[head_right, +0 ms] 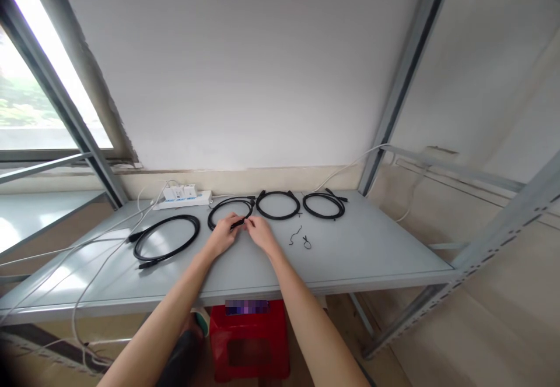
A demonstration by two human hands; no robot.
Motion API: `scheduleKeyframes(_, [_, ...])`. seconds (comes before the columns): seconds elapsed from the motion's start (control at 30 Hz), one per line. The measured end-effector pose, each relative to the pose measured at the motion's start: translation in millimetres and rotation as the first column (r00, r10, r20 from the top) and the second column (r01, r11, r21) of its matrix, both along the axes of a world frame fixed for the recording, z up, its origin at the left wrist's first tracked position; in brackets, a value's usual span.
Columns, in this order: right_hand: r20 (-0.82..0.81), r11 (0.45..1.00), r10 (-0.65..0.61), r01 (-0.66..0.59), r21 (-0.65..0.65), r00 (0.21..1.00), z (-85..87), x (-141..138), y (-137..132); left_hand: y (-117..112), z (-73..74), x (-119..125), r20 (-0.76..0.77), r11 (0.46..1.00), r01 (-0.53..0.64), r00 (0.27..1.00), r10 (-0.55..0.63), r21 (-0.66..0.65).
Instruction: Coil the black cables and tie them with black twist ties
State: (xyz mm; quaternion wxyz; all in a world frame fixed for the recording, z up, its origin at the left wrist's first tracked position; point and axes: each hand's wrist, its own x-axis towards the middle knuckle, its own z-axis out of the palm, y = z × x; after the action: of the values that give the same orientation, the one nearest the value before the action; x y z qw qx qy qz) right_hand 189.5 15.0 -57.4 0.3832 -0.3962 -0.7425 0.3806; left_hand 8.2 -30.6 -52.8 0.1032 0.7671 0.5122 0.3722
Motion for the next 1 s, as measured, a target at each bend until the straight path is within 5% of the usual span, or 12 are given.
scheduleKeyframes(0.4, [-0.061,0.999,0.039,-0.038,0.003,0.997,3.1,0,2,-2,1.7,1,-0.152,0.984,-0.179,0.972,0.18,0.022])
scheduleKeyframes(0.5, [0.084,0.986,-0.019,0.005,0.164,0.996,6.5,0,-4,-5,3.3,3,-0.214,0.974,-0.222,0.95,0.226,0.043])
scheduleKeyframes(0.67, [0.388,0.883,-0.202,-0.004,0.47,0.899,10.6,-4,-13,-7,6.1,6,-0.323,0.963,-0.258,0.907,0.27,0.079])
scheduleKeyframes(1.0, [0.64,0.802,-0.196,-0.255,0.541,0.743,28.2,-18,-12,-11,13.6,10,-0.306,0.916,-0.398,0.867,0.394,0.053])
